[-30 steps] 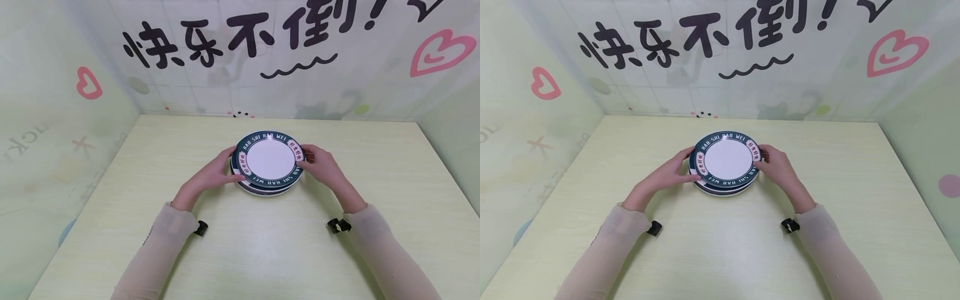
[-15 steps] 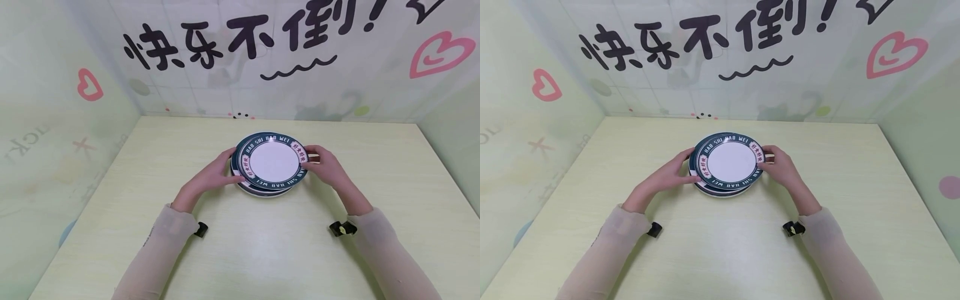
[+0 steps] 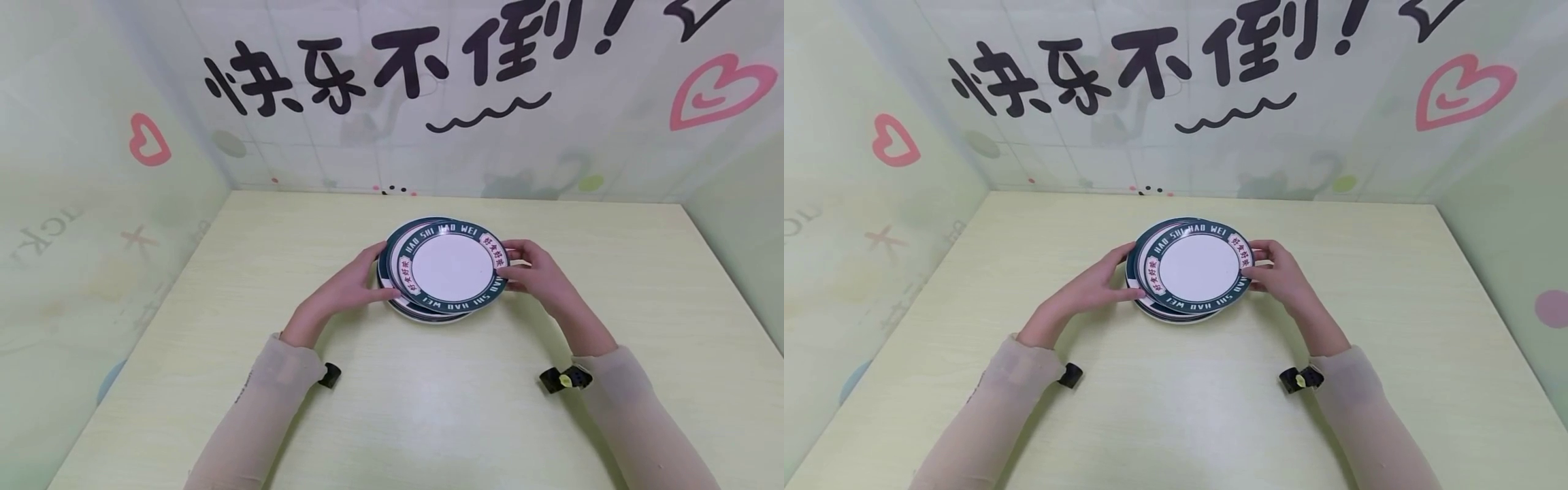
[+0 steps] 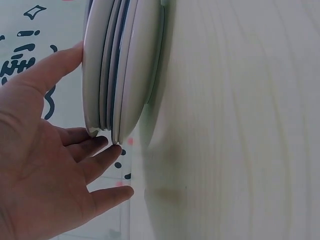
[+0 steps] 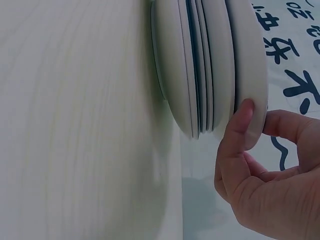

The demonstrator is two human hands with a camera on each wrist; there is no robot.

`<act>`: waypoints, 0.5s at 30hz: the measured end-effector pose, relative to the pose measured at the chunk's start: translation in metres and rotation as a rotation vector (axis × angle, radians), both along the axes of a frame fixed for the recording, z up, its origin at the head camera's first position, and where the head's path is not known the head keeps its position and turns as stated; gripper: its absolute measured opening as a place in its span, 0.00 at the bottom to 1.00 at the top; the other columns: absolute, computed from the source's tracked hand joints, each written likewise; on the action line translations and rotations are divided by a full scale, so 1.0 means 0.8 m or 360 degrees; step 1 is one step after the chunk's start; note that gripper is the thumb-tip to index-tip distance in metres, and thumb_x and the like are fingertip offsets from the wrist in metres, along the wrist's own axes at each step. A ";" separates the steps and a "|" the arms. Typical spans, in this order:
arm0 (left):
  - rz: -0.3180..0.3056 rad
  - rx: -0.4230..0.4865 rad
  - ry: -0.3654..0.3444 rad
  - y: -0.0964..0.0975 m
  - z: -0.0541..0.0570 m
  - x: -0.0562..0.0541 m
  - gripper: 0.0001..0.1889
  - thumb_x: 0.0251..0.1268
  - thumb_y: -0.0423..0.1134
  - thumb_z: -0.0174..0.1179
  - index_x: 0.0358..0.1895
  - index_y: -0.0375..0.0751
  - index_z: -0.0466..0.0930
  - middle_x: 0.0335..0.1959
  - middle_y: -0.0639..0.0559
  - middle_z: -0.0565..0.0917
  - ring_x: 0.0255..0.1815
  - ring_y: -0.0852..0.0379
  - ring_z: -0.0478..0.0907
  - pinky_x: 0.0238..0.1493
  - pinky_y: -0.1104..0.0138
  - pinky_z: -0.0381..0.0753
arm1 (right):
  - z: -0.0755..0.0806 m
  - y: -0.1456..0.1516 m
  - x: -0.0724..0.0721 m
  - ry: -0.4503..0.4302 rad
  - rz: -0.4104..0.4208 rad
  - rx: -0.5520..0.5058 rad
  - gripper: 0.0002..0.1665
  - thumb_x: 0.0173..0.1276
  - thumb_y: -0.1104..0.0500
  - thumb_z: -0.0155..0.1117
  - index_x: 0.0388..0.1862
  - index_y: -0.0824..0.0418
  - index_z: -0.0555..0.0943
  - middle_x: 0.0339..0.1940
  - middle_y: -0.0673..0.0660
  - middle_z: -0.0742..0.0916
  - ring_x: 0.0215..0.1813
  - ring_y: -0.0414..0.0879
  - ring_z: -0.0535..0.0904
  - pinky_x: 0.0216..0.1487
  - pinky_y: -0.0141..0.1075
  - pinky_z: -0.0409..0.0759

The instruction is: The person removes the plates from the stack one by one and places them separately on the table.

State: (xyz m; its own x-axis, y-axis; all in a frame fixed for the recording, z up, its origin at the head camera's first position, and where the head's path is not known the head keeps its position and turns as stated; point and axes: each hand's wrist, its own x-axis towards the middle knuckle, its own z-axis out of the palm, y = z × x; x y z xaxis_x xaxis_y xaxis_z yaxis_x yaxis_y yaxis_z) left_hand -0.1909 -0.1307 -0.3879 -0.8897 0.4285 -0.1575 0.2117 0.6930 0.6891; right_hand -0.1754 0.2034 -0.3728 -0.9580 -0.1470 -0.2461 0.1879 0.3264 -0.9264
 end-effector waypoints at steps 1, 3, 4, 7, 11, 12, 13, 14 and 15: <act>-0.0001 0.0001 0.0001 0.000 0.000 0.000 0.54 0.60 0.52 0.70 0.81 0.42 0.44 0.82 0.44 0.51 0.83 0.45 0.48 0.82 0.50 0.52 | 0.000 0.000 0.000 -0.0011 -0.0004 -0.0004 0.36 0.74 0.64 0.57 0.76 0.68 0.58 0.65 0.68 0.71 0.50 0.44 0.76 0.45 0.25 0.86; -0.0001 -0.0002 -0.0003 0.000 0.000 0.000 0.54 0.60 0.52 0.70 0.81 0.42 0.44 0.82 0.44 0.51 0.83 0.45 0.48 0.82 0.50 0.52 | 0.001 0.001 0.001 -0.0037 -0.0010 -0.0008 0.35 0.75 0.63 0.56 0.76 0.68 0.57 0.66 0.68 0.71 0.49 0.43 0.76 0.45 0.25 0.86; 0.0000 -0.0005 -0.0006 0.000 0.001 0.000 0.54 0.60 0.52 0.70 0.81 0.42 0.44 0.82 0.44 0.51 0.83 0.45 0.48 0.82 0.50 0.52 | 0.001 0.001 0.001 -0.0051 -0.0011 -0.0016 0.35 0.75 0.62 0.55 0.76 0.69 0.57 0.67 0.68 0.71 0.49 0.42 0.76 0.46 0.25 0.86; 0.0012 -0.0019 -0.0019 0.001 0.002 0.001 0.54 0.60 0.53 0.69 0.81 0.42 0.43 0.82 0.44 0.51 0.83 0.45 0.48 0.82 0.50 0.52 | 0.002 0.002 0.001 -0.0093 -0.0016 -0.0042 0.34 0.76 0.61 0.54 0.76 0.70 0.57 0.67 0.68 0.71 0.48 0.40 0.76 0.46 0.25 0.86; 0.0024 -0.0043 -0.0036 0.001 0.004 0.001 0.54 0.60 0.53 0.69 0.81 0.43 0.43 0.82 0.44 0.51 0.83 0.44 0.48 0.82 0.49 0.53 | 0.004 0.003 0.003 -0.0117 -0.0009 -0.0073 0.34 0.77 0.61 0.53 0.76 0.70 0.56 0.67 0.68 0.71 0.48 0.39 0.77 0.47 0.26 0.86; 0.0023 -0.0046 -0.0036 0.001 0.004 0.001 0.54 0.60 0.53 0.69 0.81 0.43 0.43 0.82 0.44 0.51 0.83 0.44 0.48 0.82 0.49 0.53 | 0.004 0.004 0.004 -0.0116 -0.0006 -0.0076 0.34 0.77 0.61 0.52 0.76 0.69 0.56 0.67 0.68 0.71 0.47 0.38 0.77 0.47 0.26 0.86; 0.0022 -0.0047 -0.0037 0.001 0.004 0.001 0.54 0.60 0.53 0.69 0.81 0.42 0.43 0.82 0.44 0.51 0.83 0.44 0.48 0.82 0.49 0.53 | 0.005 0.005 0.005 -0.0115 -0.0005 -0.0078 0.34 0.77 0.61 0.52 0.76 0.69 0.56 0.67 0.68 0.71 0.47 0.38 0.78 0.47 0.27 0.86; 0.0022 -0.0050 -0.0037 0.001 0.004 0.000 0.54 0.60 0.53 0.69 0.81 0.42 0.43 0.82 0.44 0.51 0.83 0.44 0.48 0.82 0.50 0.53 | 0.006 0.006 0.005 -0.0114 -0.0004 -0.0082 0.33 0.77 0.61 0.52 0.76 0.69 0.56 0.67 0.68 0.72 0.46 0.37 0.78 0.48 0.27 0.87; 0.0022 -0.0051 -0.0037 0.001 0.003 0.000 0.54 0.60 0.53 0.69 0.81 0.42 0.43 0.82 0.44 0.51 0.83 0.44 0.48 0.82 0.50 0.53 | 0.007 0.007 0.006 -0.0113 -0.0004 -0.0085 0.33 0.77 0.61 0.53 0.76 0.69 0.56 0.67 0.68 0.72 0.46 0.36 0.79 0.48 0.28 0.87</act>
State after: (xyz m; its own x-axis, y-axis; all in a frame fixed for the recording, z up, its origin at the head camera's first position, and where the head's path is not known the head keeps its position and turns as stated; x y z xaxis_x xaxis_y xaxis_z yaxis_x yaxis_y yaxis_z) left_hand -0.1908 -0.1303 -0.3851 -0.8914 0.4108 -0.1917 0.1862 0.7174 0.6713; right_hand -0.1706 0.2087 -0.3674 -0.9389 -0.1592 -0.3051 0.2543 0.2763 -0.9268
